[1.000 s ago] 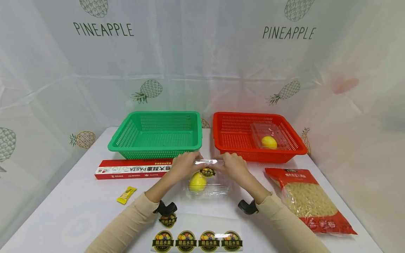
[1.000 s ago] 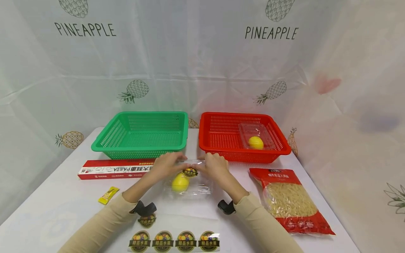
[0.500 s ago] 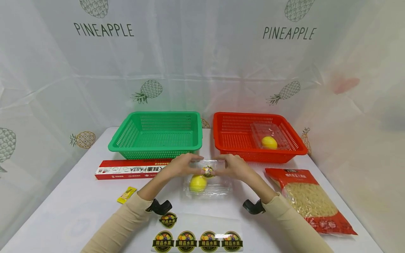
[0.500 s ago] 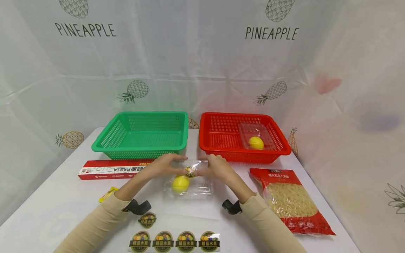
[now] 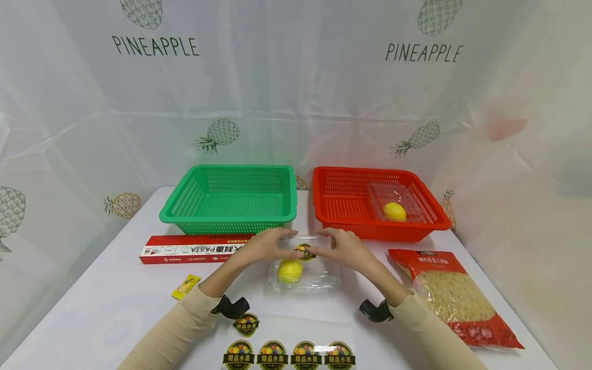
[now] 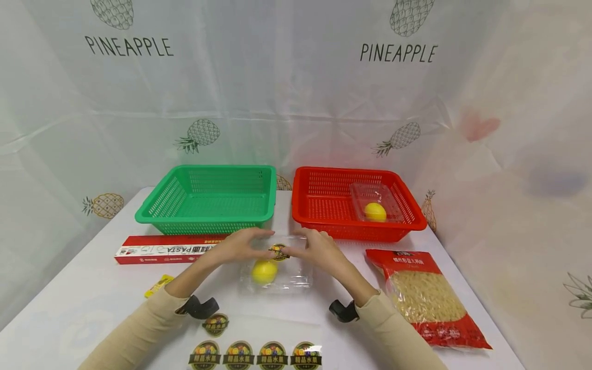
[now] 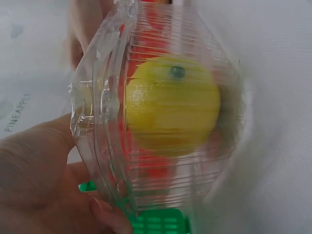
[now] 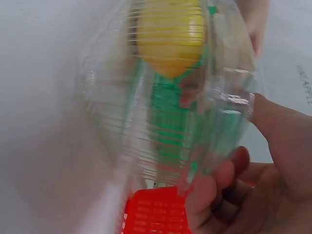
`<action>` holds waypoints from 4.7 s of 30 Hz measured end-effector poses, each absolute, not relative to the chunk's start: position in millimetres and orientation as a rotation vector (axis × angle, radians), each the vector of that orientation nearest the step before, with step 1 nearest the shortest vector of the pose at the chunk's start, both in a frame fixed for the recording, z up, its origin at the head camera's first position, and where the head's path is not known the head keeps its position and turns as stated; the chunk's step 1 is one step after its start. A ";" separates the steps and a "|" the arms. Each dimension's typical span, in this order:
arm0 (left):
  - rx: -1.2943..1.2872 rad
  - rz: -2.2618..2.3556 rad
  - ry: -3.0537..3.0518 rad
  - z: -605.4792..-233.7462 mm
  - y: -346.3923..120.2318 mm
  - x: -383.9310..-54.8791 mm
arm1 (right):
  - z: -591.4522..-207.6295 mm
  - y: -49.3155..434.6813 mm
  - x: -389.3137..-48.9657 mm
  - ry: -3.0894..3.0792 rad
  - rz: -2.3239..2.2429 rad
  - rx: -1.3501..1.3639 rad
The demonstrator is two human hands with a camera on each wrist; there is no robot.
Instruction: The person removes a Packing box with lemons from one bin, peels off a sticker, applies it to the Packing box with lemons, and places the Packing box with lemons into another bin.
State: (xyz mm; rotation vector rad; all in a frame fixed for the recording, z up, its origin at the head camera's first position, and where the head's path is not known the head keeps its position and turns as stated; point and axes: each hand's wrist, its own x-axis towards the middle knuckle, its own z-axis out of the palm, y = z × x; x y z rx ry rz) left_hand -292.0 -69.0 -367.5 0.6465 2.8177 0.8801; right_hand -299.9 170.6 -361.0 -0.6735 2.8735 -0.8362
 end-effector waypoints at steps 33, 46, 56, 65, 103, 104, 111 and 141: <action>0.485 1.479 2.449 -385.2 -124.9 -288.1 | -365.1 220.5 -252.0 2.481 -1.047 -0.688; 0.442 1.528 2.384 -383.9 -125.9 -289.4 | -363.2 224.4 -252.4 2.498 -1.049 -0.755; 0.348 1.600 2.335 -377.2 -126.1 -289.7 | -346.1 230.4 -252.6 2.489 -1.041 -0.792; 0.290 1.679 2.248 -359.9 -128.5 -286.3 | -325.9 235.1 -256.8 2.505 -1.084 -0.882; 0.181 2.121 2.143 -325.1 -140.0 -277.6 | -300.4 200.8 -296.3 2.706 -1.388 -0.745; 0.174 2.135 2.143 -324.6 -140.2 -277.7 | -300.2 198.9 -296.0 2.708 -1.392 -0.749; 0.152 2.260 2.119 -322.0 -143.3 -278.3 | -300.2 182.7 -293.5 2.659 -1.396 -0.786; -0.036 2.517 2.052 -323.9 -138.8 -277.9 | -310.8 121.2 -301.0 2.735 -1.357 -0.954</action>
